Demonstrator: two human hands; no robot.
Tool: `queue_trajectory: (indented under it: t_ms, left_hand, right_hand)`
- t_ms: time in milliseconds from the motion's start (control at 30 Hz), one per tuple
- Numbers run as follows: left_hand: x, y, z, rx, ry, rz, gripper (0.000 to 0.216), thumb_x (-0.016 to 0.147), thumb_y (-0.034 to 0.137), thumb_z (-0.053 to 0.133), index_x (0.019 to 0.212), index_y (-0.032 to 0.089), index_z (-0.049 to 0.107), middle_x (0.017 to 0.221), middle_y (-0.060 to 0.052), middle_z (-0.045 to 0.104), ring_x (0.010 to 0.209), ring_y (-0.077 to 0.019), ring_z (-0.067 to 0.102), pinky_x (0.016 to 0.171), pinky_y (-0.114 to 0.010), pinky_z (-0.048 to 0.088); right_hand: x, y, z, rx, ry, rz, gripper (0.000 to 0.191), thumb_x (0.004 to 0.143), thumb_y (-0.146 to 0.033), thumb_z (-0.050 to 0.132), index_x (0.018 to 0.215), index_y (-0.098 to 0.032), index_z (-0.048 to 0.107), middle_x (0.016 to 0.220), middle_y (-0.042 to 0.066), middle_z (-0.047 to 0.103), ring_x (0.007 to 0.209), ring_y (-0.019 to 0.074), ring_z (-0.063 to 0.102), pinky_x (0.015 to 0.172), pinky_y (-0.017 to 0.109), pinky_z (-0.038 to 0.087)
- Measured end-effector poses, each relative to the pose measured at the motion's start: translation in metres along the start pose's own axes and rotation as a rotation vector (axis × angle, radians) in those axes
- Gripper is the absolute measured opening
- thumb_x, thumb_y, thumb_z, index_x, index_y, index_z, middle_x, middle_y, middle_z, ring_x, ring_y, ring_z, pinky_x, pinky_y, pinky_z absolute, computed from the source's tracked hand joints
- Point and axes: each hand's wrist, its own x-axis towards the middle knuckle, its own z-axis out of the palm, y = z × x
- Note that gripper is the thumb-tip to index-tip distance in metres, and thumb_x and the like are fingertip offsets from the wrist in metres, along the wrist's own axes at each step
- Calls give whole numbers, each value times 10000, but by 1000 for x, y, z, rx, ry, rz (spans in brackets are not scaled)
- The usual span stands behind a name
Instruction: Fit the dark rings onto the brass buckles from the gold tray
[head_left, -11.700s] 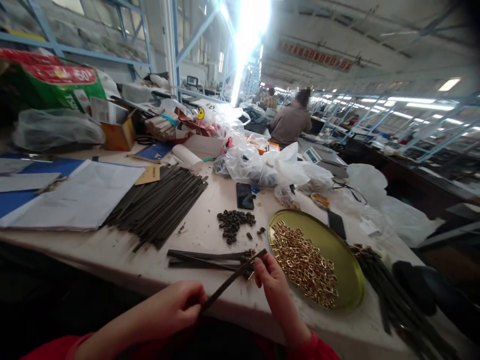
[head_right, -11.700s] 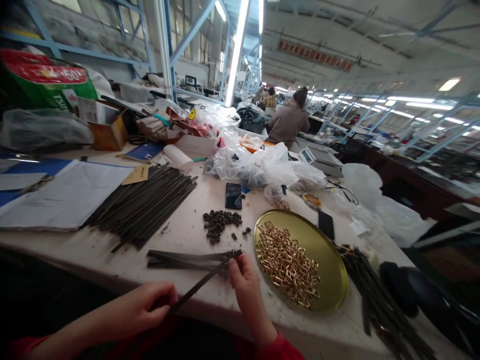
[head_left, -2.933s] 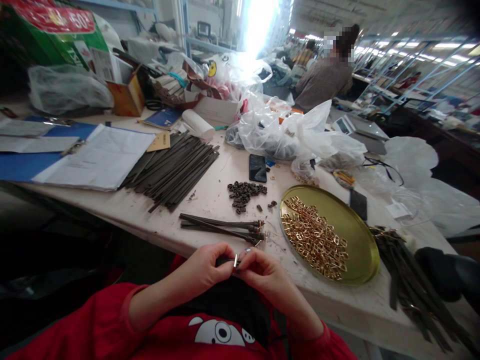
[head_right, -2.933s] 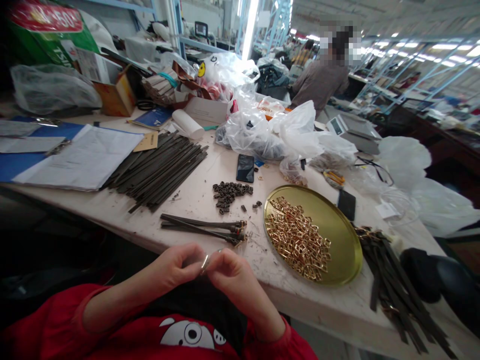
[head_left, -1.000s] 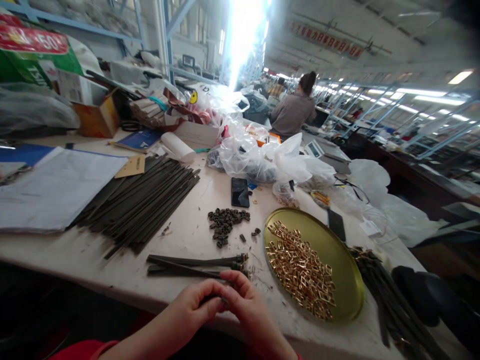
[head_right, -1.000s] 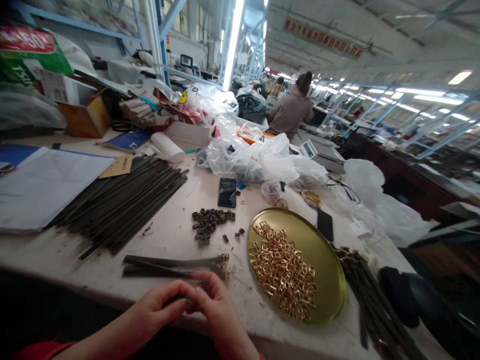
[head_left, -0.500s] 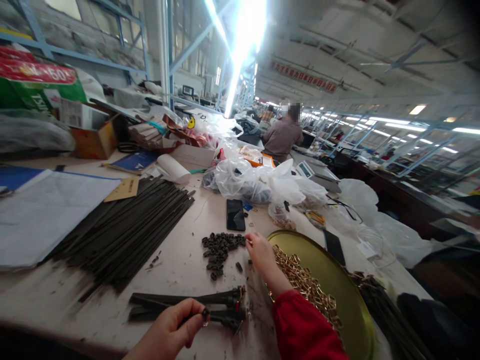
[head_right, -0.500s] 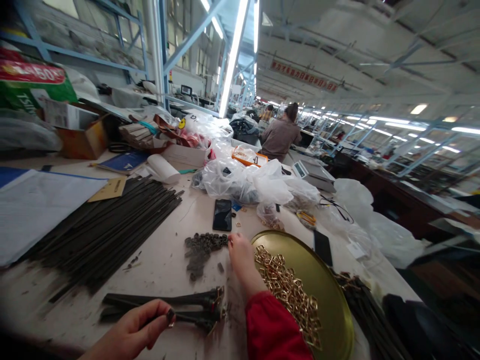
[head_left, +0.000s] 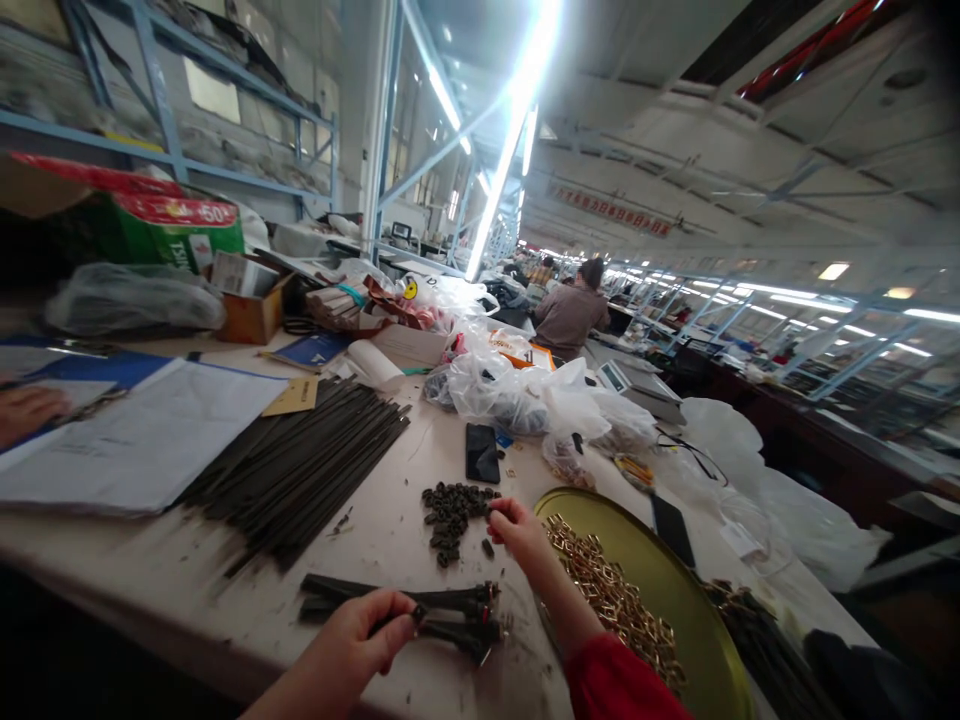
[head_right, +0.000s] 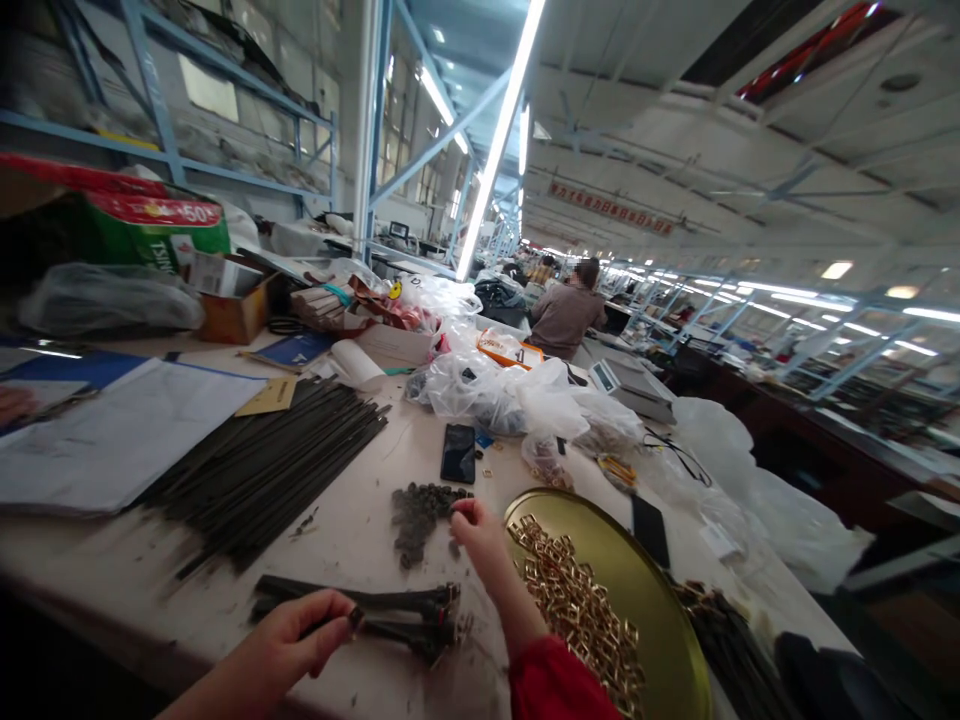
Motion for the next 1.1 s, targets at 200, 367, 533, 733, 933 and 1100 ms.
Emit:
queue_trajectory:
  t_ms: [200, 367, 533, 733, 933, 1100]
  left_hand:
    - [8, 15, -1, -43, 72, 107, 313, 762, 434, 494, 720, 131, 556, 554, 53, 425, 533, -96, 378, 510, -203, 311]
    - [0, 19, 2, 10, 20, 138, 290, 778, 391, 470, 716, 126, 568, 570, 43, 463, 542, -97, 403, 517, -200, 323]
    - [-8, 17, 3, 122, -32, 109, 234, 748, 331, 468, 672, 134, 570, 545, 50, 445, 522, -93, 400, 489, -192, 301]
    - [-7, 13, 8, 154, -10, 78, 226, 750, 320, 449, 687, 135, 563, 539, 48, 462, 518, -100, 419, 501, -201, 310]
    - [-4, 9, 16, 158, 70, 79, 241, 777, 344, 438, 661, 152, 527, 537, 52, 458, 517, -106, 426, 502, -208, 306]
    - [-4, 8, 23, 177, 134, 124, 237, 807, 307, 412, 706, 153, 562, 573, 36, 497, 574, -123, 468, 556, -218, 332]
  right_hand:
    - [-78, -38, 22, 614, -275, 75, 227, 775, -374, 552, 887, -176, 557, 703, -4, 580, 588, 101, 534, 601, 243, 451]
    - [-96, -42, 25, 826, -318, 123, 237, 720, -379, 649, 851, -189, 599, 694, -23, 580, 572, 83, 494, 580, 218, 416]
    - [-101, -39, 31, 784, -332, 165, 269, 719, -431, 615, 818, -183, 587, 629, -28, 551, 505, 75, 438, 498, 206, 363]
    - [-103, -34, 38, 565, -188, 67, 270, 757, -467, 547, 765, -197, 539, 490, -70, 444, 445, 93, 390, 445, 215, 315]
    - [-109, -23, 38, 95, 59, -233, 182, 808, -358, 513, 785, -195, 589, 698, 18, 616, 658, 164, 548, 614, 277, 420]
    - [-112, -15, 43, 132, 33, -149, 230, 836, -383, 473, 752, -183, 548, 627, -4, 576, 570, 142, 524, 535, 253, 418]
